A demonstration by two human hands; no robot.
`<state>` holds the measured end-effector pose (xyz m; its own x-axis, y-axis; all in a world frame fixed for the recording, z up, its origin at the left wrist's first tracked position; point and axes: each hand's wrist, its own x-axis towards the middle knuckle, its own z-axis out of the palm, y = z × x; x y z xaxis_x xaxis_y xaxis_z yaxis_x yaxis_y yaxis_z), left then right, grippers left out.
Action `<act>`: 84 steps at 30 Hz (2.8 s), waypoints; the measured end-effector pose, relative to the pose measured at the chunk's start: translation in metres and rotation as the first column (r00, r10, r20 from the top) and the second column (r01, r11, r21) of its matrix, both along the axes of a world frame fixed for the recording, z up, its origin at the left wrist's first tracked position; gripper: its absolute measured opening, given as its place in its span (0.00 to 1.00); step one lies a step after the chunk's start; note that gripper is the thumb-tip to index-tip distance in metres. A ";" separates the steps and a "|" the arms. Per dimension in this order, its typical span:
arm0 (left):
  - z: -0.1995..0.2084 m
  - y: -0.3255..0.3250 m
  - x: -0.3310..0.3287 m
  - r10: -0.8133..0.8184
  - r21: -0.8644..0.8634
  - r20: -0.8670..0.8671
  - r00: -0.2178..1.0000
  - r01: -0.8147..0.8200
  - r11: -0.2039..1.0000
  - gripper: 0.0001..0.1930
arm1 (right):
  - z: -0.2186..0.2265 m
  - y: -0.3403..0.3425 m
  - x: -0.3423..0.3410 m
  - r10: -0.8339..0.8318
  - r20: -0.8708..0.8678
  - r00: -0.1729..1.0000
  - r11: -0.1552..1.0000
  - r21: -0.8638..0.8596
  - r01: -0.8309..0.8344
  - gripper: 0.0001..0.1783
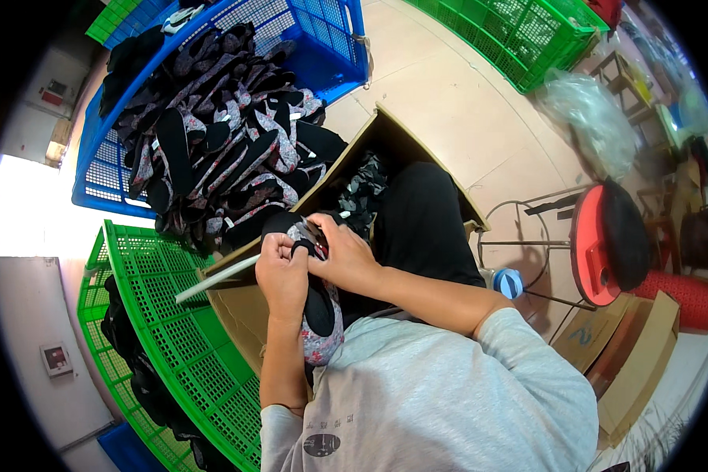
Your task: The person sits on the floor and sews the upper fabric onto slipper soles by hand using a needle and thread. They pick up a slipper from a blue crate, stitch the edges, and place the finished slipper into a green crate, repeating this process for multiple units.
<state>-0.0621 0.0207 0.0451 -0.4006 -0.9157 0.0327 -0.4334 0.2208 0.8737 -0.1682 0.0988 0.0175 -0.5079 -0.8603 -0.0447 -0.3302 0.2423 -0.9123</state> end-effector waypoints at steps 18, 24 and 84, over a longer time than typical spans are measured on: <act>-0.004 0.003 -0.003 0.009 -0.628 0.359 0.933 0.235 0.742 0.29 | -0.004 -0.009 -0.038 0.102 -0.279 0.955 0.984 -0.113 -0.138 0.24; 0.001 0.003 0.018 -0.185 -0.576 0.272 0.944 0.314 0.755 0.26 | 0.003 -0.002 -0.052 0.339 -0.202 0.919 0.910 -0.179 -0.375 0.13; -0.062 0.008 0.135 0.683 0.820 -0.571 0.456 0.353 0.450 0.18 | -0.075 0.051 0.011 0.306 0.903 0.301 0.846 -0.113 -0.521 0.29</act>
